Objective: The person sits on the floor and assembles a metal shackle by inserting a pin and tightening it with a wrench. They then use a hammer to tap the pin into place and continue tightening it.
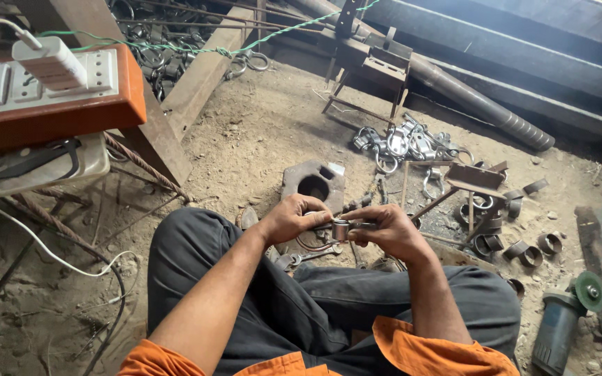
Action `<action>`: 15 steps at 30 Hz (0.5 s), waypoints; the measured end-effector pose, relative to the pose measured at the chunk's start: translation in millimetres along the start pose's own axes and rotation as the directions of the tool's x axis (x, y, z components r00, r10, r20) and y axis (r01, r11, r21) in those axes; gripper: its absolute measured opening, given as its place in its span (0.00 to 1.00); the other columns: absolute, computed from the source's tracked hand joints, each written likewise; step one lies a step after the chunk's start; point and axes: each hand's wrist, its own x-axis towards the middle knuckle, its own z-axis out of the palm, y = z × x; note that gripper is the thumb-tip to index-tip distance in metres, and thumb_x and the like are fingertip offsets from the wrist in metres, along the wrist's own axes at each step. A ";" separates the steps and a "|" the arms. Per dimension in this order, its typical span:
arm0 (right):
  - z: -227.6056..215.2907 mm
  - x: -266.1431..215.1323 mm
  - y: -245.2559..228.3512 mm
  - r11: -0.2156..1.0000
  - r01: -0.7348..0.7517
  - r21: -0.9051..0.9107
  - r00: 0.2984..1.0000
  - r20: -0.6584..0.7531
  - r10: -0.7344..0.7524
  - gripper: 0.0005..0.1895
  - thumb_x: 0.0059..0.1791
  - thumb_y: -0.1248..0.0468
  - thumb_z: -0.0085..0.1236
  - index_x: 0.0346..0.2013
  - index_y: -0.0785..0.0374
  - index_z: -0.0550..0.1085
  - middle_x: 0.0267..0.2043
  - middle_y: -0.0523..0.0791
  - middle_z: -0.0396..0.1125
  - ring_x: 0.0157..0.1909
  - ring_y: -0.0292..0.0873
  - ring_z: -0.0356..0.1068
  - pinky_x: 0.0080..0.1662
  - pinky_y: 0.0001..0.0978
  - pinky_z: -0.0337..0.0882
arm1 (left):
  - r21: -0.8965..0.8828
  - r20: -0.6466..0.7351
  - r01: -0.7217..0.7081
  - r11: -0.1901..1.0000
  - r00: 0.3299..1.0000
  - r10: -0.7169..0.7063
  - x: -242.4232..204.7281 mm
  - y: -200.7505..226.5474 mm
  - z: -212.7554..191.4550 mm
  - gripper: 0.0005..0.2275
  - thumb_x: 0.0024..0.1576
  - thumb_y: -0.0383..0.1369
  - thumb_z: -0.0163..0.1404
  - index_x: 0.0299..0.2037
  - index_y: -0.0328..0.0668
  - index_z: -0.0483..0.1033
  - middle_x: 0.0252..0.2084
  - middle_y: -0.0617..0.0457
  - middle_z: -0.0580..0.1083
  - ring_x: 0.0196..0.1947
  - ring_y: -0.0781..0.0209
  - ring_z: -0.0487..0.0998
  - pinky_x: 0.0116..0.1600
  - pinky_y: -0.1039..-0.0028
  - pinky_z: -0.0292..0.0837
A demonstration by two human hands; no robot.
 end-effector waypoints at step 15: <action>19.7 25.1 33.4 0.579 0.260 0.773 0.961 -0.267 -0.074 0.17 0.49 0.70 0.62 0.53 0.71 0.75 0.37 0.49 0.74 0.33 0.39 0.73 0.37 0.28 0.74 | -0.730 -0.146 -0.173 0.662 0.985 0.096 -1.8 19.7 11.9 0.48 0.48 0.34 0.68 0.74 0.35 0.44 0.48 0.49 0.74 0.47 0.60 0.79 0.51 0.68 0.80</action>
